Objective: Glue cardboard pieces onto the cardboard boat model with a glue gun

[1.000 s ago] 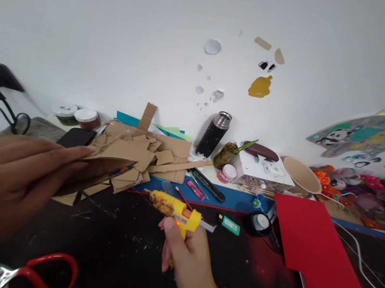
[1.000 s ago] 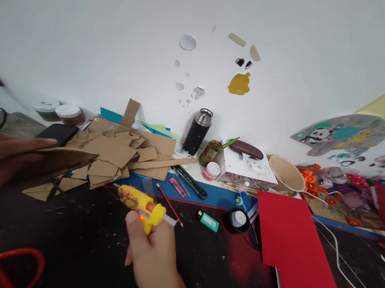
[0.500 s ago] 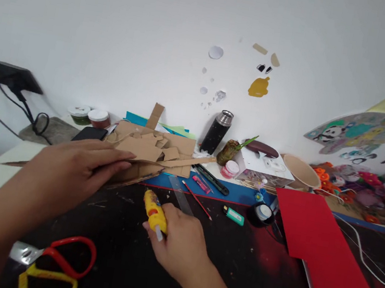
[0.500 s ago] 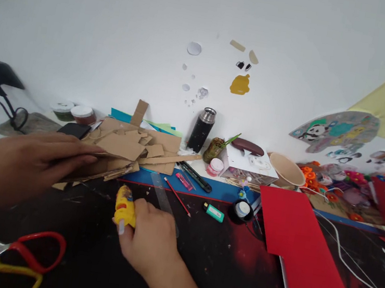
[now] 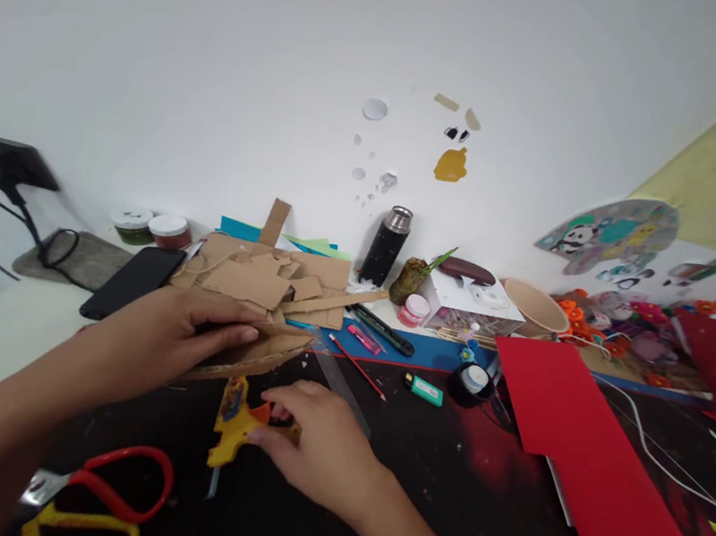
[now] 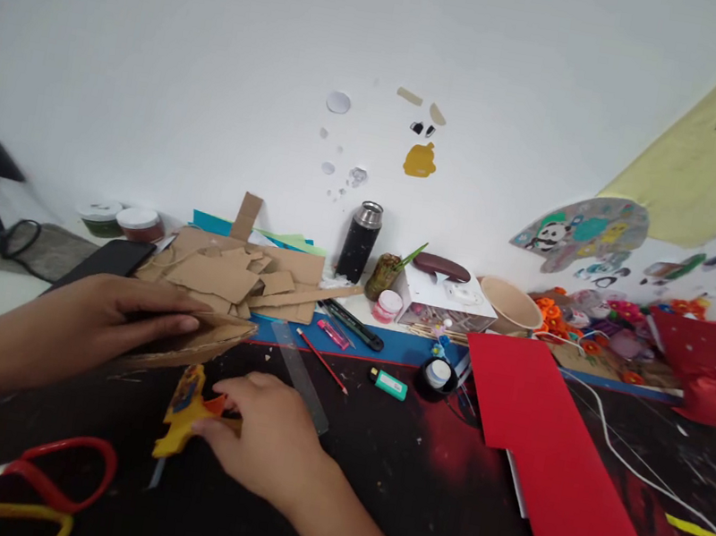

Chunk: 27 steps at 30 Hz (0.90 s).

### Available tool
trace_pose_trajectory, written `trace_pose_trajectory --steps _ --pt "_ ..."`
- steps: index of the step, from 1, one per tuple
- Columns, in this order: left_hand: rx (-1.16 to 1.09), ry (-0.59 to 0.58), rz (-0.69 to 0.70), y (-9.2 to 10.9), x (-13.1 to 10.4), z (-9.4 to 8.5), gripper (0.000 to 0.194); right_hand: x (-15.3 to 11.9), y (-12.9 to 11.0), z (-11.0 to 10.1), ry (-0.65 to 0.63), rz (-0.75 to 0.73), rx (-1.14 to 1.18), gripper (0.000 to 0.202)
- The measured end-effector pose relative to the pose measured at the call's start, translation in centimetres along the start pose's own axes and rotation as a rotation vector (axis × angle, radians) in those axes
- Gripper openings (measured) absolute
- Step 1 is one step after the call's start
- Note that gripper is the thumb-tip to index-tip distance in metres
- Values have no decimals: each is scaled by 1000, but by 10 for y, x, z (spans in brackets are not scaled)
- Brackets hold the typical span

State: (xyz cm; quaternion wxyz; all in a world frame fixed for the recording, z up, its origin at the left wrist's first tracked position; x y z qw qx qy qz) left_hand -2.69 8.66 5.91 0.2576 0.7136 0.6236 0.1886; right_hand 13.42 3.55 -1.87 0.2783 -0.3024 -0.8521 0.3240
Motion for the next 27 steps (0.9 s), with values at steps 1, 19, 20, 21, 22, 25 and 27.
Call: trace_pose_trajectory --steps 1,19,20,21,22,25,27 --pt "-7 -26 1 0 1 3 45 0 4 -7 85 22 91 28" --pt "-65 -353 -171 1 3 50 45 -11 29 -61 642 73 683 25" --pt "-76 -361 -169 2 3 52 44 -11 29 -62 644 72 685 25" --pt "-87 -371 -163 3 2 53 44 -11 29 -62 646 76 684 24" --pt "-96 -382 -155 4 2 55 43 -12 29 -62 647 82 681 24" --pt "-120 -411 -136 5 2 59 41 -13 30 -61 645 99 671 24" --pt "-135 -421 -132 4 2 61 40 -14 30 -61 647 105 666 23"
Point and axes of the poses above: each hand's wrist, its own x-axis towards the middle knuckle, its own z-axis out of the palm, y = z × x, the point moved 10 cm from there along x, towards the middle knuckle, and after that the axes turned 13 degrees about -z, right-handed, at the moved point
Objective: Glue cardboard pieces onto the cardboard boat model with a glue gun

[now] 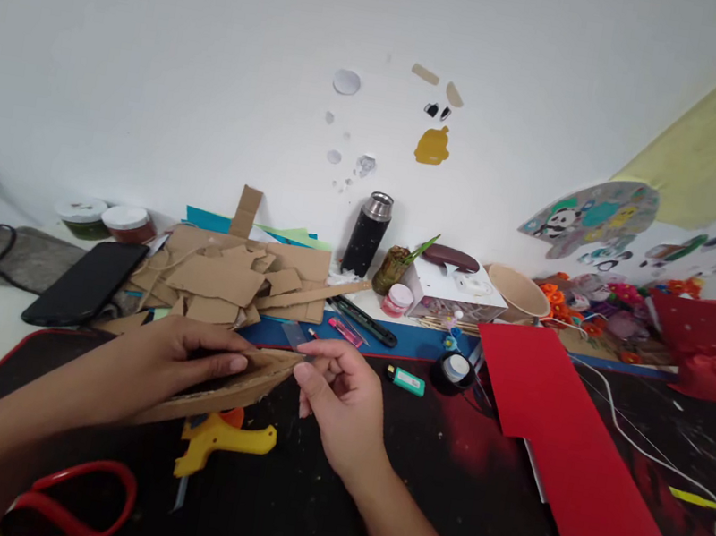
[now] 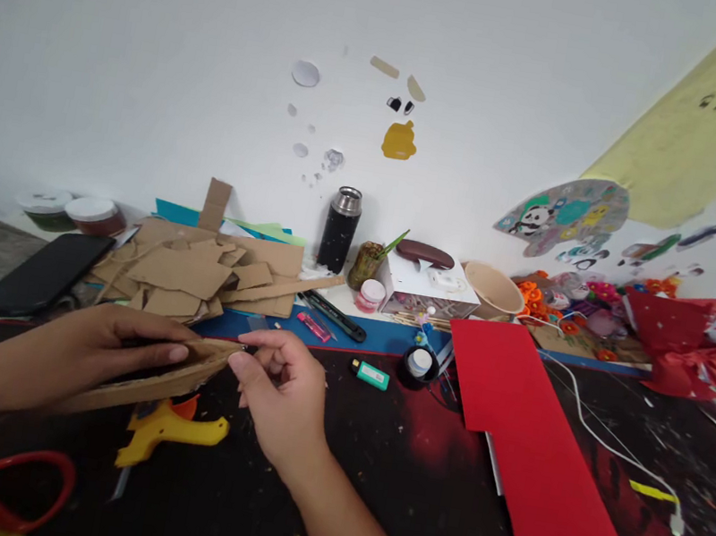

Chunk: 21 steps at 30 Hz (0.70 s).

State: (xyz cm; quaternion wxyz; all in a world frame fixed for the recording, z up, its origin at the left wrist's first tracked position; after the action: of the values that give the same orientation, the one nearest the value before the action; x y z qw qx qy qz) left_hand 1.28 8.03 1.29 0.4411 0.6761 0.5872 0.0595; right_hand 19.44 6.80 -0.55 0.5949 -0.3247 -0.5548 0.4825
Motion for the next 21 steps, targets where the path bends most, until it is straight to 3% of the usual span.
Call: trace_pose_trajectory --steps 14,21 --pt "-75 -69 45 0 5 17 40 -1 -5 0 37 19 66 23" --pt "-198 -153 33 17 0 34 40 0 -5 0 31 31 86 29"
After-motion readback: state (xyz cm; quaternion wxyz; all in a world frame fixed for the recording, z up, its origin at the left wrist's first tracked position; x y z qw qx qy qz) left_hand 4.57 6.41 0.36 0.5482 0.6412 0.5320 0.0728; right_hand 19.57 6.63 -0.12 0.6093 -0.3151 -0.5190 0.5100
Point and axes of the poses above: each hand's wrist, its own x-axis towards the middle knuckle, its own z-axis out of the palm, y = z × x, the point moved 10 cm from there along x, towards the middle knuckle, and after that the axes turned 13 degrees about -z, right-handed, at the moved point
